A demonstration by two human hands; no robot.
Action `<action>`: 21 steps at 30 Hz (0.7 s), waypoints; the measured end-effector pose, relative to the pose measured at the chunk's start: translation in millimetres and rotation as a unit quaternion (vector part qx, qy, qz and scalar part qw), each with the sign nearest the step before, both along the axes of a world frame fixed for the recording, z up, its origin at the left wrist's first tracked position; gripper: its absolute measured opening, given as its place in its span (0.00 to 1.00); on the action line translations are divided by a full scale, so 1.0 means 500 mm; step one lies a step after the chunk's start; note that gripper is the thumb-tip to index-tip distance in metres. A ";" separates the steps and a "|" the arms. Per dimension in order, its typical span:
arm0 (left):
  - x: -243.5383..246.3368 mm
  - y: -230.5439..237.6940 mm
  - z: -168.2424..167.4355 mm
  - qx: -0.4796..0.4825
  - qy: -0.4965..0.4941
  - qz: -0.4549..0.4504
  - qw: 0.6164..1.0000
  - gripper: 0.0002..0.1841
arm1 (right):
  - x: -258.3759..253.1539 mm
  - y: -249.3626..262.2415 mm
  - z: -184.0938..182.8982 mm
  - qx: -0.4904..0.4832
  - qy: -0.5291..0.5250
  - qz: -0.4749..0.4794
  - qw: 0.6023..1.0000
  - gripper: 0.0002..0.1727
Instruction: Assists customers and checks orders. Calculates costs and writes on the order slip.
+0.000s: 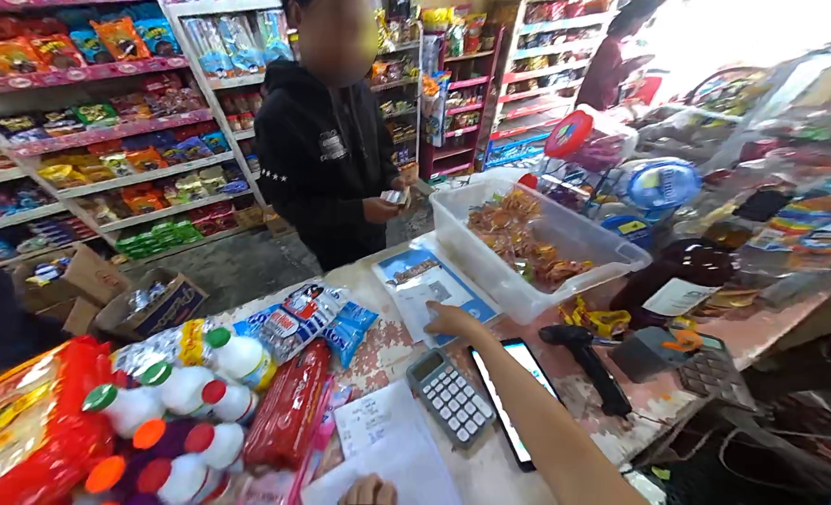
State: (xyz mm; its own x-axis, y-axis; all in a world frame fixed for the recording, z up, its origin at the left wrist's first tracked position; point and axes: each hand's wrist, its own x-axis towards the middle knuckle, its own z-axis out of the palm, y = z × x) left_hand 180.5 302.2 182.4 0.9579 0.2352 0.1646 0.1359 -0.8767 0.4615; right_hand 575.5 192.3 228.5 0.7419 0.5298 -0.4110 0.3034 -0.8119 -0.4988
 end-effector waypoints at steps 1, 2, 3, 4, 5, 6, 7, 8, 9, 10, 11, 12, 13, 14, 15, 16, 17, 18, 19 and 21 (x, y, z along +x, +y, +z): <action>-0.002 0.000 -0.007 0.001 -0.009 0.002 1.000 0.16 | -0.002 0.001 -0.002 0.003 -0.004 0.000 1.000 0.47; -0.004 -0.001 -0.011 0.003 -0.017 0.004 1.000 0.15 | -0.004 0.004 -0.004 0.004 -0.008 0.001 1.000 0.47; -0.004 -0.003 -0.012 0.005 -0.024 0.007 1.000 0.15 | -0.006 0.007 -0.006 0.004 -0.012 0.002 1.000 0.47; -0.004 -0.003 -0.014 0.009 -0.034 0.008 0.999 0.14 | -0.008 0.010 -0.007 0.001 -0.016 0.001 1.000 0.47; -0.004 -0.003 -0.018 0.016 -0.048 0.010 0.999 0.14 | -0.011 0.013 -0.008 -0.003 -0.017 0.001 1.000 0.47; -0.003 -0.003 -0.024 0.029 -0.063 0.013 0.997 0.14 | -0.013 0.016 -0.010 -0.006 -0.019 0.000 1.000 0.48; 0.000 -0.002 -0.029 0.043 -0.078 0.015 0.996 0.14 | -0.013 0.018 -0.010 -0.008 -0.021 -0.002 1.000 0.48; 0.002 -0.002 -0.033 0.053 -0.087 0.017 0.995 0.14 | -0.014 0.019 -0.010 -0.008 -0.024 -0.006 1.000 0.47; 0.003 -0.002 -0.035 0.061 -0.092 0.018 0.994 0.14 | -0.015 0.019 -0.010 -0.008 -0.025 -0.010 1.000 0.47; 0.004 -0.001 -0.035 0.064 -0.090 0.017 0.994 0.14 | -0.015 0.018 -0.012 -0.009 -0.026 -0.010 1.000 0.46; 0.004 0.000 -0.033 0.064 -0.089 0.017 0.994 0.14 | -0.016 0.018 -0.013 -0.010 -0.028 -0.009 1.000 0.45; 0.003 0.000 -0.030 0.062 -0.085 0.017 0.994 0.14 | -0.018 0.019 -0.012 -0.011 -0.031 -0.007 0.999 0.45; 0.002 0.001 -0.028 0.059 -0.081 0.018 0.995 0.14 | -0.019 0.020 -0.012 -0.012 -0.035 -0.004 0.999 0.45; 0.001 0.001 -0.026 0.058 -0.078 0.019 0.995 0.14 | -0.019 0.022 -0.011 -0.014 -0.038 -0.002 0.999 0.45; 0.001 0.001 -0.024 0.056 -0.074 0.019 0.995 0.14 | -0.019 0.024 -0.011 -0.016 -0.041 0.000 0.999 0.45; 0.001 0.001 -0.022 0.054 -0.070 0.018 0.996 0.13 | -0.018 0.022 -0.014 -0.016 -0.047 0.002 0.999 0.45; 0.002 0.001 -0.018 0.049 -0.063 0.015 0.997 0.13 | -0.016 0.017 -0.019 -0.013 -0.055 -0.001 0.998 0.45; 0.004 0.000 -0.013 0.037 -0.056 0.009 0.998 0.13 | -0.018 0.013 -0.020 -0.009 -0.061 -0.004 0.998 0.45; 0.004 0.000 -0.008 0.024 -0.053 0.003 0.998 0.13 | -0.027 0.012 -0.013 -0.005 -0.064 -0.010 0.998 0.45; -0.001 -0.001 0.002 -0.001 -0.047 -0.002 0.999 0.12 | -0.063 0.009 0.008 0.015 -0.080 0.001 0.997 0.42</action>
